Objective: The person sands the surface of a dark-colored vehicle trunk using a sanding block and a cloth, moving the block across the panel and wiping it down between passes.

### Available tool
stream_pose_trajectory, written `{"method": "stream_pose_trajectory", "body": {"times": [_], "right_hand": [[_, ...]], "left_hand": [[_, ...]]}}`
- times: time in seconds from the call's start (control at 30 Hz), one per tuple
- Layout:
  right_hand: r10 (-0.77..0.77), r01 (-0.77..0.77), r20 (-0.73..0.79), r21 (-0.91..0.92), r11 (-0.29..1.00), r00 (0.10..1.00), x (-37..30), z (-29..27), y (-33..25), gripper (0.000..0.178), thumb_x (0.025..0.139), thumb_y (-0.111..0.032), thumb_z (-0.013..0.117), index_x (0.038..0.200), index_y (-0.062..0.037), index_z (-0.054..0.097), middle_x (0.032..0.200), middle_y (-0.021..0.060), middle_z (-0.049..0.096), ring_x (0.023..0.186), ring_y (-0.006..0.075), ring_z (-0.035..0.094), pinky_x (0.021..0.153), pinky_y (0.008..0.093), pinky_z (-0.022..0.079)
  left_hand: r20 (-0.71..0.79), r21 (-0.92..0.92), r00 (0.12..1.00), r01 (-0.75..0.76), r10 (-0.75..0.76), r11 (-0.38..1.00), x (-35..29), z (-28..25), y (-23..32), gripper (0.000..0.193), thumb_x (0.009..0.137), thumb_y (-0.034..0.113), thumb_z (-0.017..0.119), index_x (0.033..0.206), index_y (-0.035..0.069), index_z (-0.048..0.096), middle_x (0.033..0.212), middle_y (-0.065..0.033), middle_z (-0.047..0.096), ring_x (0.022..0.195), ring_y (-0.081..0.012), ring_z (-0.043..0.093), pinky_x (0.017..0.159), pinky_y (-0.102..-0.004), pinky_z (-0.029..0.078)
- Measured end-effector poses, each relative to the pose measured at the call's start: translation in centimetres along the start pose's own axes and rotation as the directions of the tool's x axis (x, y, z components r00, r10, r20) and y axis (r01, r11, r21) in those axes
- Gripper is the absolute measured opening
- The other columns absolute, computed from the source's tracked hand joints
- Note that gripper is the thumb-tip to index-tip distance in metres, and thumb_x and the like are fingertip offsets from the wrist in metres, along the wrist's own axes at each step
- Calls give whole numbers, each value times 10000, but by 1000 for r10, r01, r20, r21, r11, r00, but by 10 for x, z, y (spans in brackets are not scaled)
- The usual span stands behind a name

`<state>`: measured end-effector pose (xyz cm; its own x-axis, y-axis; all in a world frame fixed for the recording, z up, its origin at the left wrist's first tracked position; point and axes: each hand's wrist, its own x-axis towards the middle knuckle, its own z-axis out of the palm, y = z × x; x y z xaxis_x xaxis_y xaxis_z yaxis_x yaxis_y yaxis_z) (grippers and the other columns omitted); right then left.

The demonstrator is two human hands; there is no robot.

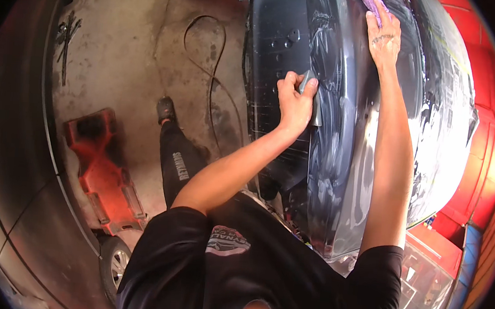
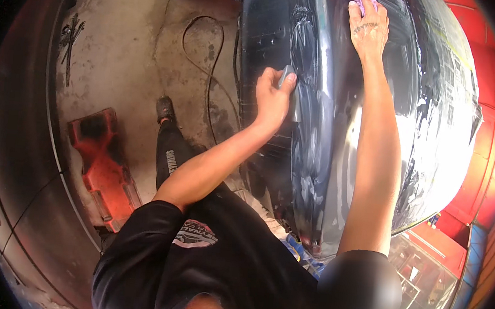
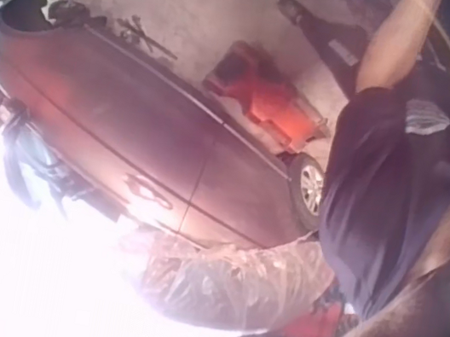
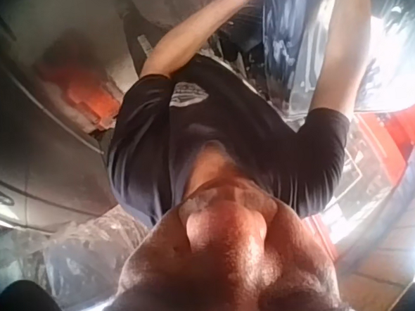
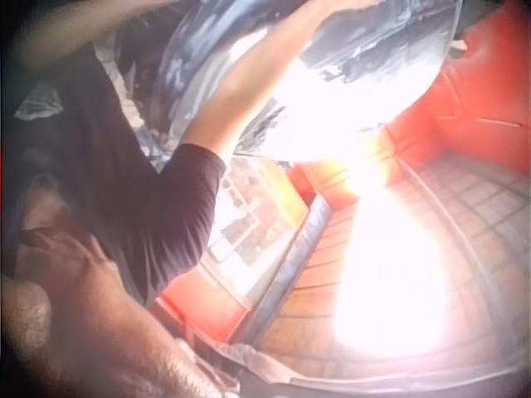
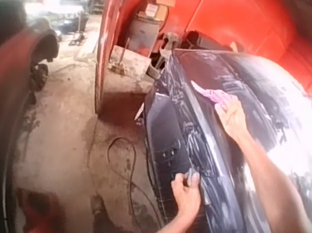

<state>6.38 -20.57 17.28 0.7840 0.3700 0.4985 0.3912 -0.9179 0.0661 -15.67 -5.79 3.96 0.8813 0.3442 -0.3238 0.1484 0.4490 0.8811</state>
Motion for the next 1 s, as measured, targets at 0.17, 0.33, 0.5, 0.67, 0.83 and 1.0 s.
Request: {"method": "stream_pose_trajectory", "body": {"times": [0.17, 0.33, 0.5, 0.67, 0.83, 1.0], "right_hand": [[21, -22, -9, -26, 999, 1000, 11, 9, -26, 481, 1018, -378, 642, 1482, -253, 624, 1395, 239, 645, 1303, 431, 590, 1132, 498, 457], [30, -30, 18, -3, 1000, 999, -2, -3, -5, 491, 1021, -373, 637, 1493, -239, 612, 1390, 244, 645, 1300, 439, 588, 1130, 496, 457], [4, -4, -21, -10, 1000, 1000, 6, -6, -11, 493, 1024, -373, 637, 1492, -218, 613, 1375, 253, 650, 1296, 440, 594, 1128, 495, 457], [12, -12, 3, -4, 1000, 1000, 6, -3, -16, 481, 1030, -382, 634, 1482, -218, 624, 1366, 271, 640, 1299, 435, 594, 1125, 494, 457], [78, -79, -18, -61, 995, 997, -2, 1, -15, 483, 1023, -370, 644, 1483, -222, 626, 1365, 259, 638, 1289, 427, 602, 1123, 491, 459], [114, -114, 29, -3, 993, 993, 4, 4, -16, 493, 1001, -435, 638, 1475, -297, 636, 1419, 216, 599, 1319, 417, 578, 1132, 521, 467]], "left_hand": [[-134, 30, 988, -77, 80, 997, 94, 4, -18, 215, 922, 162, 778, 897, -14, 656, 774, -83, 680, 730, -163, 589, 698, -353, 485], [-32, 191, 996, -75, 83, 979, 34, 5, -10, 243, 936, 179, 781, 1002, -18, 656, 990, -147, 625, 946, -223, 585, 871, -385, 482], [-48, 25, 990, -132, 133, 991, 24, 4, -3, 247, 922, 189, 789, 1004, 12, 638, 1044, -135, 538, 965, -269, 530, 892, -391, 450], [-11, 77, 964, -266, 267, 961, 90, 5, 9, 236, 911, 156, 781, 1029, 0, 649, 1024, -119, 503, 950, -255, 511, 897, -374, 450], [40, 27, 975, -218, 217, 976, 57, -2, -12, 232, 904, 146, 778, 1031, 0, 651, 1017, -116, 493, 962, -254, 513, 904, -380, 456], [90, 208, 919, -395, 384, 895, 134, 6, 32, 237, 882, 126, 776, 1053, 10, 660, 1077, -186, 542, 1018, -341, 554, 936, -442, 479]]}}
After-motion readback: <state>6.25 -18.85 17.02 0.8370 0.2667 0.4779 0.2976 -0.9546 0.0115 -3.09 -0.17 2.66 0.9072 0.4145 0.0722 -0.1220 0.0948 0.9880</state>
